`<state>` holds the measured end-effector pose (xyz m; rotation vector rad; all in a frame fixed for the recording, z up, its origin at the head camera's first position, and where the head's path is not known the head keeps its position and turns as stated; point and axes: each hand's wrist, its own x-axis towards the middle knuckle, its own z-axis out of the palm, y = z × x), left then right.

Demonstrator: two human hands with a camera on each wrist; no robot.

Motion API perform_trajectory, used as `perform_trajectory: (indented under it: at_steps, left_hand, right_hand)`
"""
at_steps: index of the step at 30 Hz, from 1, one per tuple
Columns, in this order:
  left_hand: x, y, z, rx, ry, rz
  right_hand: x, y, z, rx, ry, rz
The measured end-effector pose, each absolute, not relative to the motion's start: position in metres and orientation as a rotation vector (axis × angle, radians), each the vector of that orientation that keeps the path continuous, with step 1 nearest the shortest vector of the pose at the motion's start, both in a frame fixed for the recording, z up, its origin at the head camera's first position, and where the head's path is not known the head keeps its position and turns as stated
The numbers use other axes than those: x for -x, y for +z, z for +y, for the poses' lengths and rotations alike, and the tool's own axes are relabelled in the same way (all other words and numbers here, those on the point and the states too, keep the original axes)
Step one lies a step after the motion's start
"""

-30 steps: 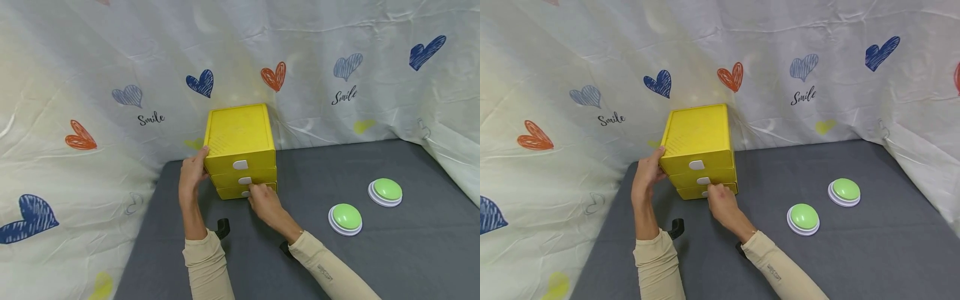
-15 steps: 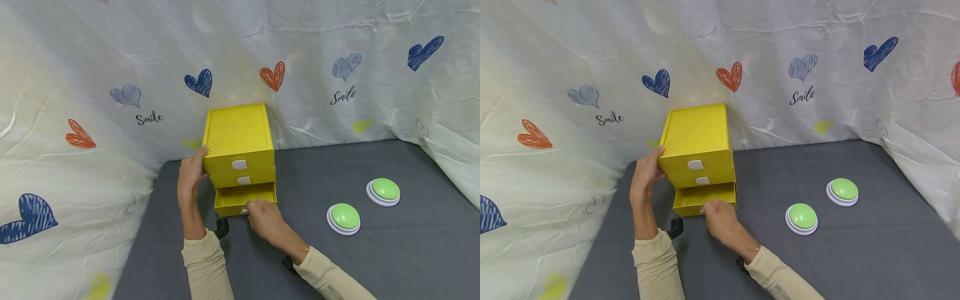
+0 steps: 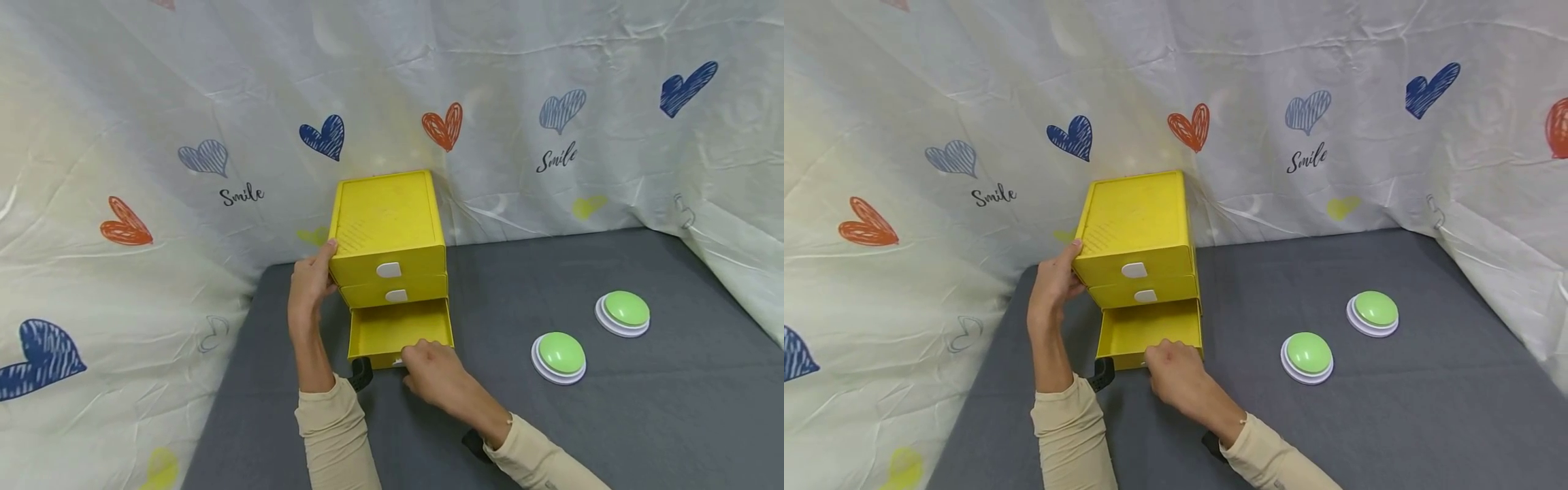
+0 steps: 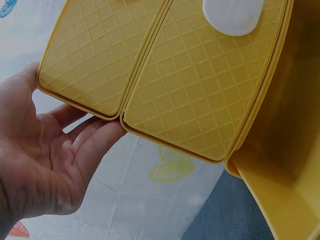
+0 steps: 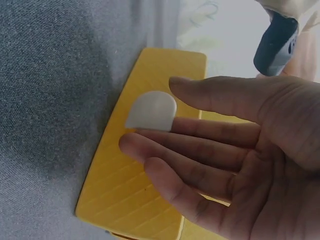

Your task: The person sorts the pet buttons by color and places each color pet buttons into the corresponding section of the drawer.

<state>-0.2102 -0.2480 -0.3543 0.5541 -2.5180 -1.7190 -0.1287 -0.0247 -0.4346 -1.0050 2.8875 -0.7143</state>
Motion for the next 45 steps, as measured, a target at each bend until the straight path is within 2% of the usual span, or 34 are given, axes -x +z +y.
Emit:
perform_trajectory:
  at_steps: [12,22,29,33,45]
  left_hand:
    - [0.210,-0.355,-0.248,-0.552,-1.719,-2.509]
    - [0.210,-0.353,-0.247,-0.548,-1.721,-2.526]
    - [0.209,-0.353,-0.246,-0.545,-1.743,-2.528]
    - [0.209,-0.353,-0.247,-0.540,-1.745,-2.529]
    - [0.207,-0.354,-0.248,-0.535,-1.737,-2.492]
  right_hand:
    - [0.124,-0.429,-0.020,1.054,-0.681,2.868]
    - [0.117,-0.412,-0.003,0.869,-0.804,2.705]
    - [0.128,-0.397,0.041,0.664,-1.057,2.698]
    - [0.136,-0.393,0.077,0.539,-1.028,2.830]
    - [0.133,-0.437,0.146,0.226,-0.548,2.962]
